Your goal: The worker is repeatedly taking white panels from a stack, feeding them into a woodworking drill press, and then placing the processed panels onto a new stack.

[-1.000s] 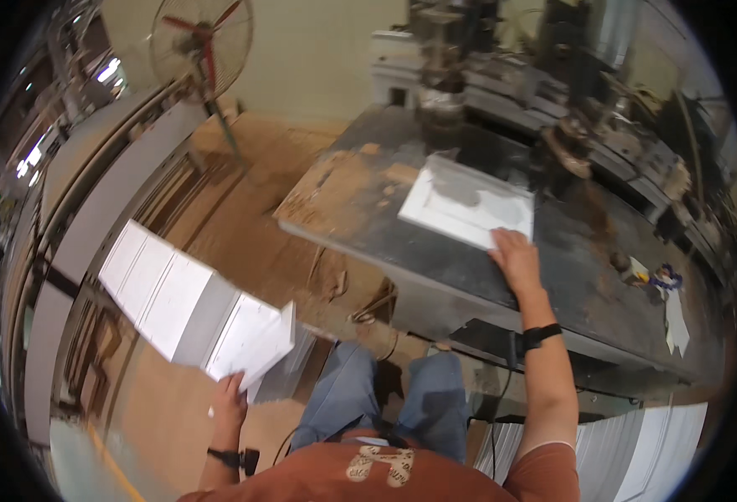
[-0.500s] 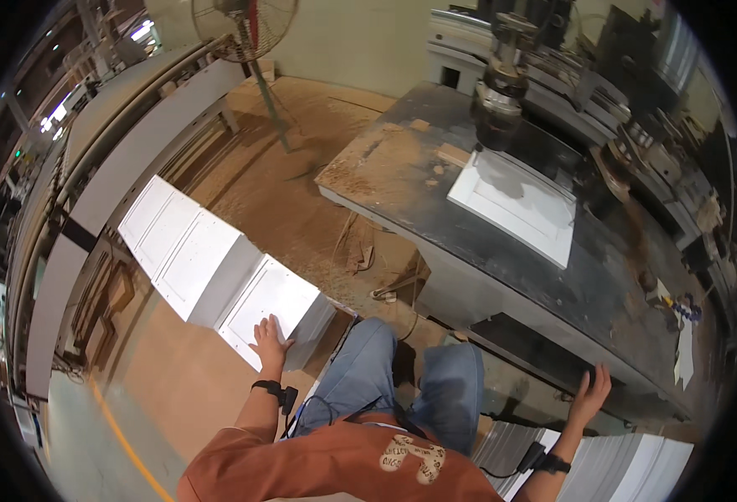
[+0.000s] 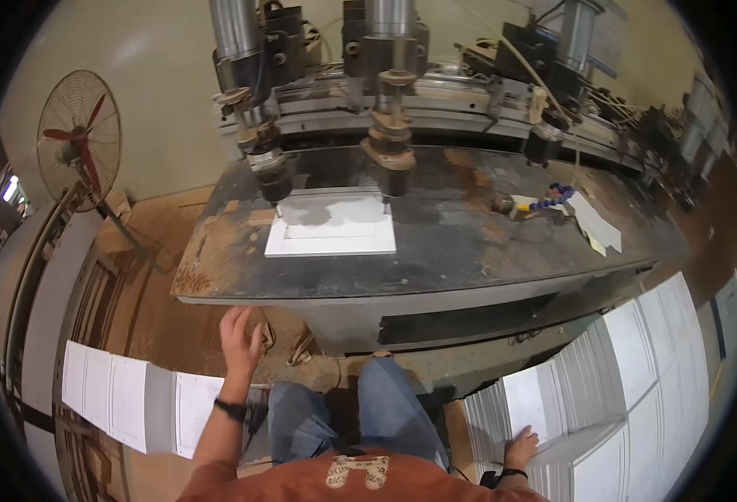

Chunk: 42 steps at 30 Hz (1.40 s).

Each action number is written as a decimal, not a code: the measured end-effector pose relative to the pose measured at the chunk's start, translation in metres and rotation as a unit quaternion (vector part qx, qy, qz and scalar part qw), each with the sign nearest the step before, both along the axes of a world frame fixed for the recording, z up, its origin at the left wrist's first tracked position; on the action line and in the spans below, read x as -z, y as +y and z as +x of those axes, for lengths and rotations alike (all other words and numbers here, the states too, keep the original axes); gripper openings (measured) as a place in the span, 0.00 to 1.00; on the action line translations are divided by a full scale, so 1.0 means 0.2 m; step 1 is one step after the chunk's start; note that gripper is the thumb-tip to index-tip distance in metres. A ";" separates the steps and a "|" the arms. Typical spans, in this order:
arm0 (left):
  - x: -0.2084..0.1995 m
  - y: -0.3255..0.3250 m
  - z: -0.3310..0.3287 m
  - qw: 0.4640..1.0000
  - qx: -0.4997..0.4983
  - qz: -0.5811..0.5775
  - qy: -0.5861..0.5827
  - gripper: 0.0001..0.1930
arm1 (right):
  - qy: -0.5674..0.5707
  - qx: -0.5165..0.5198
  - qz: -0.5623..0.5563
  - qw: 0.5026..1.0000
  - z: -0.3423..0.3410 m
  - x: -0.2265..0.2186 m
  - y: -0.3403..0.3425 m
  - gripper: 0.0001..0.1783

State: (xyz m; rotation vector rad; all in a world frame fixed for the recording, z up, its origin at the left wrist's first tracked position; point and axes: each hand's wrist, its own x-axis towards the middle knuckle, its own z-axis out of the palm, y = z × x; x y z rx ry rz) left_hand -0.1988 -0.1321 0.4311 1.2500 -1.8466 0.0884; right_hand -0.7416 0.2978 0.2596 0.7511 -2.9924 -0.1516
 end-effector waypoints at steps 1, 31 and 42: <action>-0.10 -0.13 -0.15 0.999 0.041 -0.023 -0.014 0.24 | 0.004 -0.008 -0.011 1.000 0.01 -0.03 -0.01 0.24; -0.34 0.69 0.12 0.985 0.060 -0.036 -0.160 0.21 | 0.090 -0.623 -0.331 0.703 0.61 -1.40 -2.05 0.18; -0.06 1.38 0.63 0.944 -0.271 0.143 -0.118 0.27 | -0.005 -0.673 -0.269 0.689 0.80 -1.19 -2.69 0.17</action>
